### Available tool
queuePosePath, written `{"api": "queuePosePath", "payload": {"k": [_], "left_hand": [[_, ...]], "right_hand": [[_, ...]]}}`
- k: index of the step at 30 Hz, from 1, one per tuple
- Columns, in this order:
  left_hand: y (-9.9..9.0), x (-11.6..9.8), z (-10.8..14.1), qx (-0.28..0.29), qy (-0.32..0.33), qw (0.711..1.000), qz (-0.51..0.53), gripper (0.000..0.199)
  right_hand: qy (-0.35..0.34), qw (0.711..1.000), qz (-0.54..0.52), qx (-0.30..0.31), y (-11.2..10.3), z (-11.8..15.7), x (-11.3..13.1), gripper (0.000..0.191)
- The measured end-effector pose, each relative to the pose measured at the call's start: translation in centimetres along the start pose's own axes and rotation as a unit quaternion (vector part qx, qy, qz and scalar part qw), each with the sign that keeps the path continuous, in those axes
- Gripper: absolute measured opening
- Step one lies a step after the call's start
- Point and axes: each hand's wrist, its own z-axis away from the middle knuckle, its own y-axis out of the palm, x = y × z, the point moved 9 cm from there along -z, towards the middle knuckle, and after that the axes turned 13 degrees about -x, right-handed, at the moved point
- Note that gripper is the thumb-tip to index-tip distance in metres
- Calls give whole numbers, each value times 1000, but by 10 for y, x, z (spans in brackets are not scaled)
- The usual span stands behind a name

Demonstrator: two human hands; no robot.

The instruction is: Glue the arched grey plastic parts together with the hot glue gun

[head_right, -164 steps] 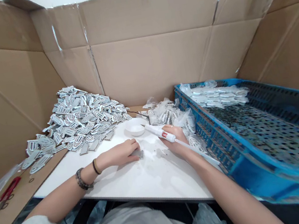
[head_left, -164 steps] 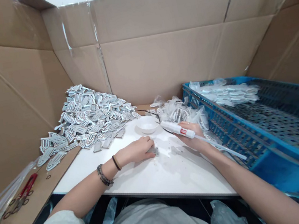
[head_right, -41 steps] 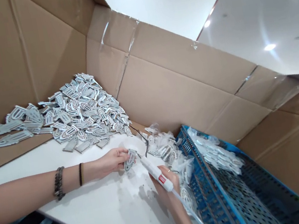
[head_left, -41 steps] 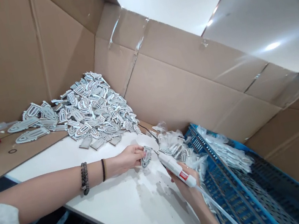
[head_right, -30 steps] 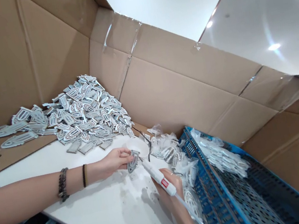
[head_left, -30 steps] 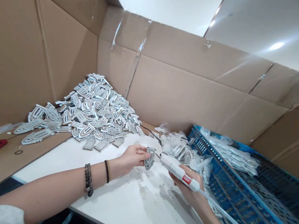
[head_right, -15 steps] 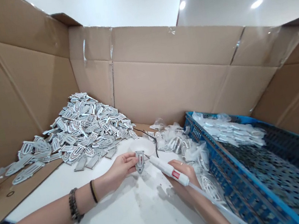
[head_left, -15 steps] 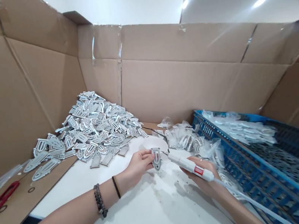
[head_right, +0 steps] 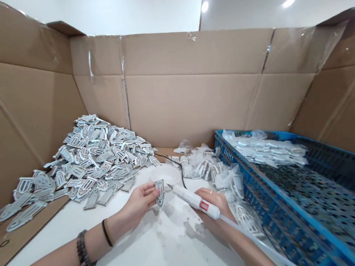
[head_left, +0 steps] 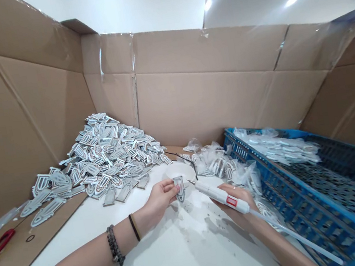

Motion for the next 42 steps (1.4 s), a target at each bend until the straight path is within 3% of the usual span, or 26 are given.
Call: {"api": "queuePosePath", "payload": {"k": [5,14,26,42], "left_hand": [[4,0,5,16,-12,1000,1,51],[-1,-10,3,-20,48,998,-41,51],[13,-19,14,-2,81,995,-61,57],[14,-24,16,-2,114,990,-88,52]], "right_hand": [[14,1000,7,-2,1,0,-1,29],[6,1000,14,20,5,5,-4,27],[0,999,4,46,13,11,-5,20],[-86,993,79,7,10,6,11,25]]}}
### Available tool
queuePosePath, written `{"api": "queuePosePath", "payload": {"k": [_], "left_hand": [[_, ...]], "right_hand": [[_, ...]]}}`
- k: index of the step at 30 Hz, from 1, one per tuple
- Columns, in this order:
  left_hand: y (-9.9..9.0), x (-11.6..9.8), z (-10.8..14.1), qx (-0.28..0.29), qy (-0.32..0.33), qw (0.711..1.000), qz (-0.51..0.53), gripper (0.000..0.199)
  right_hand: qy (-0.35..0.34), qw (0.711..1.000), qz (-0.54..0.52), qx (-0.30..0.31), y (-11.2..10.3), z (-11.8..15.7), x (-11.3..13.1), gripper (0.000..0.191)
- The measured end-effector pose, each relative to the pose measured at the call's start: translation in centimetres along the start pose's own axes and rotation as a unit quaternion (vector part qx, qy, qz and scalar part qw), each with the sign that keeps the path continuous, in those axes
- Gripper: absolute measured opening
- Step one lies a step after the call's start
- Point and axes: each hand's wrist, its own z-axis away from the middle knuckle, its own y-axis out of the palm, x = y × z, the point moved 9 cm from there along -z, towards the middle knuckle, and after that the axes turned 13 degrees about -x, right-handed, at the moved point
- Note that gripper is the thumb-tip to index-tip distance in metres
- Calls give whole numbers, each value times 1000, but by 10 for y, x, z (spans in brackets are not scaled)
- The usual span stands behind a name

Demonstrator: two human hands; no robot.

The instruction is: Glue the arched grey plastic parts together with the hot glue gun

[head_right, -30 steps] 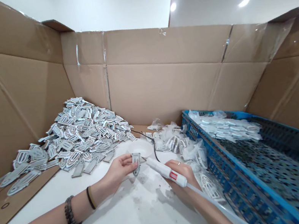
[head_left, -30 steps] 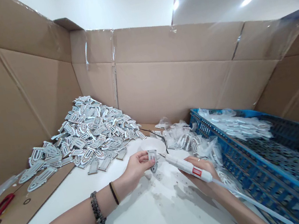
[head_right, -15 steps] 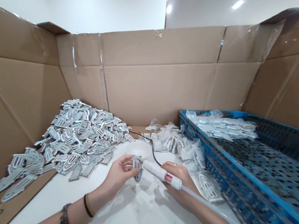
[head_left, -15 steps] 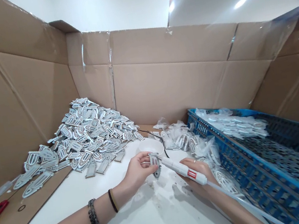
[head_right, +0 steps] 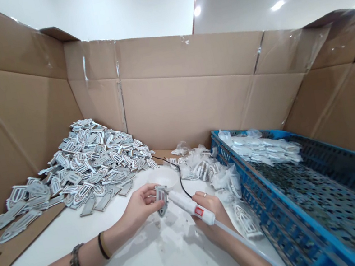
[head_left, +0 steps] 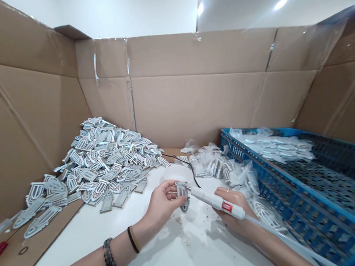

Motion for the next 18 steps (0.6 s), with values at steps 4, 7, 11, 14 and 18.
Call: {"api": "queuePosePath", "payload": {"k": [4,7,11,14,18], "left_hand": [[-1,2,-1,-3,-8,1000,-5,55],[-2,6,-2,-7,-27,1000,-3,51],[-2,8,-1,-9,-37,999,-6,43],[-1,16,2,-2,-52,998,-25,40],[3,22,4,28,-35,997,-62,34]], "right_hand": [[-4,1000,5,-4,-1,1,1,23],[-3,1000,4,-18,-4,1,2,23],[13,1000,-3,-26,-8,1,-2,21],[37,997,6,-65,-18,-1,-11,21],[66,993,34,-94,-26,-2,-26,26]]}}
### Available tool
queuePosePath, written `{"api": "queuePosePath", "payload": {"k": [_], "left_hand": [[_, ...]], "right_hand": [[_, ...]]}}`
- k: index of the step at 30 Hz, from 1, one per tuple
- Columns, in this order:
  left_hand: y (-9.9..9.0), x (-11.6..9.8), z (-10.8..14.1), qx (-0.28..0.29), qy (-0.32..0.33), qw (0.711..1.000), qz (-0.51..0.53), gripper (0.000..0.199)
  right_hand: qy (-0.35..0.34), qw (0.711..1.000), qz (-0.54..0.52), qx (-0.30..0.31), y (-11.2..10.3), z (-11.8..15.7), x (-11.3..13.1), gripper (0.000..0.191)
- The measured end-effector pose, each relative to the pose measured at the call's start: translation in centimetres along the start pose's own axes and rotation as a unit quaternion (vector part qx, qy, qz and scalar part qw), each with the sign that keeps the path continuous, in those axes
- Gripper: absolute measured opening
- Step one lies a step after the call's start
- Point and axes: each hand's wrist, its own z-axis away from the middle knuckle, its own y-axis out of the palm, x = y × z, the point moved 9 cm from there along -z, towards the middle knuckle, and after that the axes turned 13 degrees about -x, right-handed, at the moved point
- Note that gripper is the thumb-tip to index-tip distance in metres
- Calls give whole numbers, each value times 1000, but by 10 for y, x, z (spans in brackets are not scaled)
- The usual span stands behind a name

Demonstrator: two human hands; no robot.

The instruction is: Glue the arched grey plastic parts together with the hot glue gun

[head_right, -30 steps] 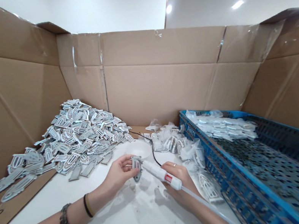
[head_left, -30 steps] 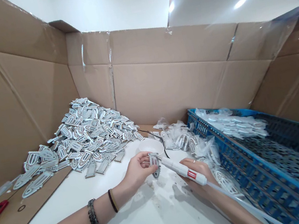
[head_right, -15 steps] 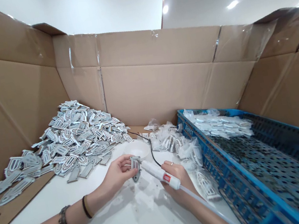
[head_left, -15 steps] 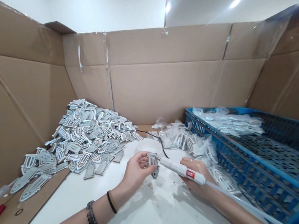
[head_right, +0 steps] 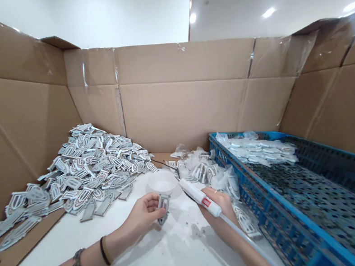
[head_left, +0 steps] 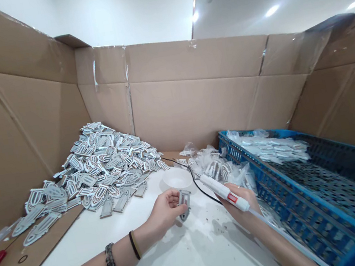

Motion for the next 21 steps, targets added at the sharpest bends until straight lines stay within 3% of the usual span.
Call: {"api": "queuePosePath", "payload": {"k": [7,13,17,21], "left_hand": [[1,-13,-1,60,94,990,-88,25],[-14,-27,-10,2,141,974,-176,15],[-18,-31,-14,-15,136,979,-148,19],[-14,-34,-14,4,136,985,-106,29]], "right_hand": [[19,999,-7,46,6,5,-8,26],[45,998,-4,36,1,-1,-8,33],[81,996,-16,27,-3,-7,-6,40],[117,992,-28,39,-2,-7,-6,43]]}}
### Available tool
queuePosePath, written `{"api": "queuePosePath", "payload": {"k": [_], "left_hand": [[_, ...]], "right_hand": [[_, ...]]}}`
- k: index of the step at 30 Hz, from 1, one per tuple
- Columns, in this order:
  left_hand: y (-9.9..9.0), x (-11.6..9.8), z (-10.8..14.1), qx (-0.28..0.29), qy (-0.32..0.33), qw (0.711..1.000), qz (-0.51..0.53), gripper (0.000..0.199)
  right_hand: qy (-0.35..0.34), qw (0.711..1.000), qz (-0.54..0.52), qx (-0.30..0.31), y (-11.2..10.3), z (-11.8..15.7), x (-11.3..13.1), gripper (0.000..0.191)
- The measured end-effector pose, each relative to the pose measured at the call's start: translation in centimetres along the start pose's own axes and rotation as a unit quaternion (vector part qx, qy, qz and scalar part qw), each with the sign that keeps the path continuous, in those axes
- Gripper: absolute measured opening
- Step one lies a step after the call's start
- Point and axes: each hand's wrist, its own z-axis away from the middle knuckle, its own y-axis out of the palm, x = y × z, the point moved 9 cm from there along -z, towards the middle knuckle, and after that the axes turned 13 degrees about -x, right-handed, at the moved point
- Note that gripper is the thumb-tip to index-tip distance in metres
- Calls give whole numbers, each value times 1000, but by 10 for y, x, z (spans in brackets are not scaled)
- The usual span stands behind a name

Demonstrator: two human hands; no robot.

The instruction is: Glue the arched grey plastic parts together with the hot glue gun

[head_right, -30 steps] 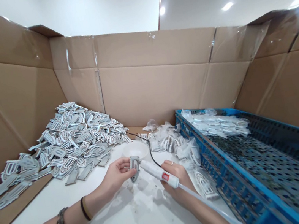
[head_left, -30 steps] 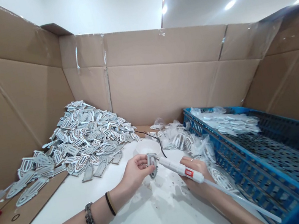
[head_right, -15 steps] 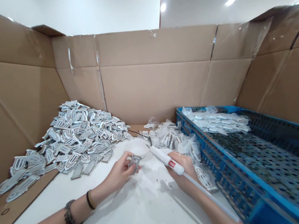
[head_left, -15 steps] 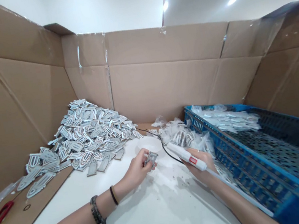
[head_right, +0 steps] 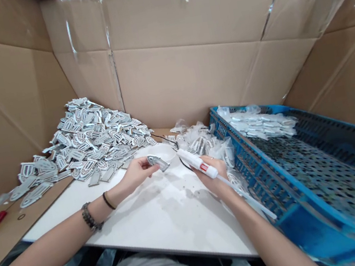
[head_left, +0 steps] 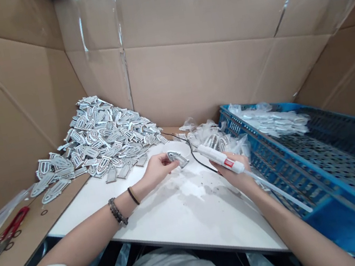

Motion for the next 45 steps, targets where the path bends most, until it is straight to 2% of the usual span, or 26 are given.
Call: {"api": "queuePosePath", "payload": {"k": [5,10,20,34,40,45], "left_hand": [[-3,-7,-3,-9,57,998,9,39],[3,6,-2,21,-18,997,74,53],[10,-2,5,41,-24,994,96,54],[17,-8,10,80,-14,992,96,46],[18,-10,10,91,-10,992,88,47],[18,-12,11,95,-29,990,100,48]], "right_hand": [[7,1000,-13,13,2,-1,3,46],[-2,999,-31,37,8,2,6,48],[-63,994,-24,88,25,13,12,38],[-84,995,30,51,25,13,8,36],[-82,995,24,57,24,15,8,31],[-93,995,2,33,19,13,13,30]]}}
